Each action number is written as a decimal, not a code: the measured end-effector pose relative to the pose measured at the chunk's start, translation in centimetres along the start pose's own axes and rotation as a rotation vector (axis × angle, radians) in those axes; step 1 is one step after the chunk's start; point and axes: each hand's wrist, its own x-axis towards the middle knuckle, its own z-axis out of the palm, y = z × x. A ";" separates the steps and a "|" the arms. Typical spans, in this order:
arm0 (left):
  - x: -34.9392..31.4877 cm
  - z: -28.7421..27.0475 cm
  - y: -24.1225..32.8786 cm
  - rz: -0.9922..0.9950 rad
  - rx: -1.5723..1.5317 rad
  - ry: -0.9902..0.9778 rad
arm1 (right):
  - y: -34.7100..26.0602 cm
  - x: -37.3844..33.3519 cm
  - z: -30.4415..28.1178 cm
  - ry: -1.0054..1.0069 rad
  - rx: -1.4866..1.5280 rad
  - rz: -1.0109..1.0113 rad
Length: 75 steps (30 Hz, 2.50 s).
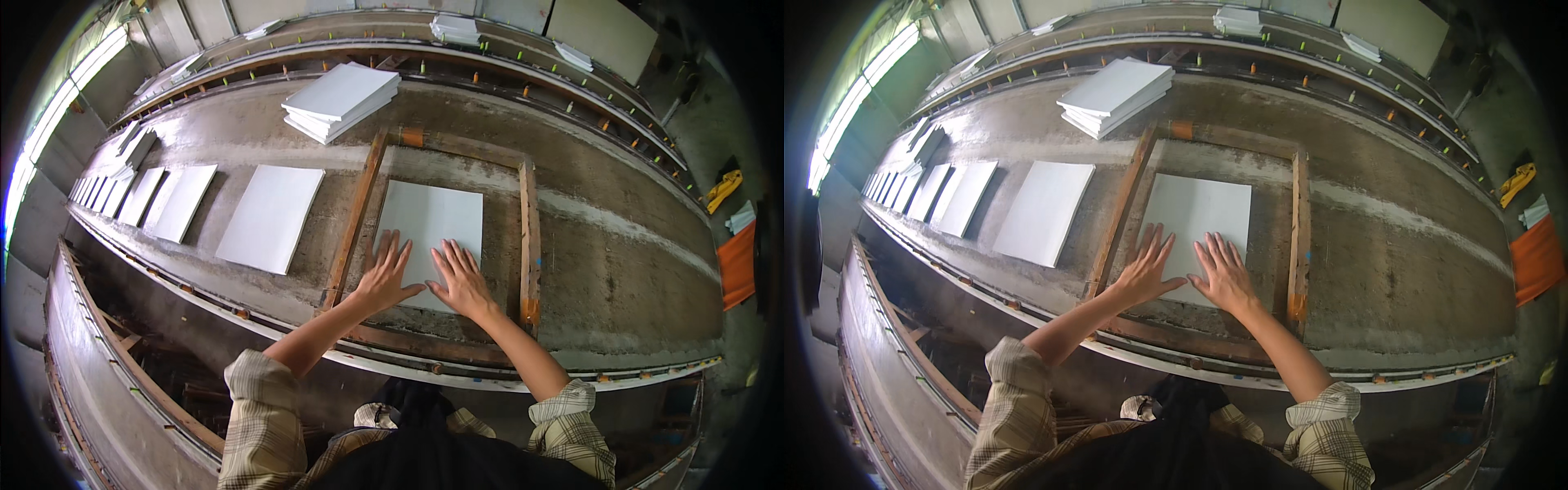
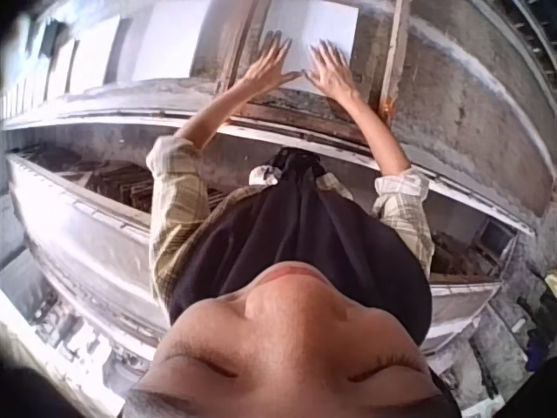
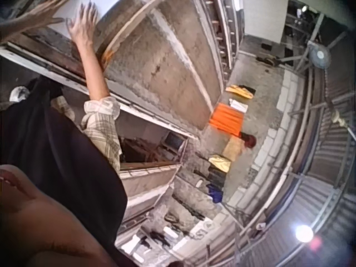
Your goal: The person repeatedly picks up white rectangular panels from a stack and places them into a wooden frame on a conveyor belt. The person smooths the panel with their hands before moving the frame along the belt and repeating the process with the next panel.
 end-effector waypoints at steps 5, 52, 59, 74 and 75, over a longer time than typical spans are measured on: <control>-3.9 -4.5 -3.8 -0.334 0.156 0.245 | 0.4 -1.9 -7.0 -0.051 -0.342 0.354; 7.8 9.4 21.6 -0.130 -0.591 0.182 | 28.4 -34.1 -16.5 0.302 0.050 0.624; 7.2 9.7 23.2 -0.149 -0.584 0.219 | 27.5 -34.2 -17.6 0.319 0.143 0.746; 7.6 7.2 26.7 -0.244 -0.444 0.113 | 27.2 -34.6 -17.9 0.265 -0.191 0.712; 7.7 7.4 26.2 -0.222 -0.424 0.126 | 27.5 -34.7 -18.2 0.305 -0.230 0.699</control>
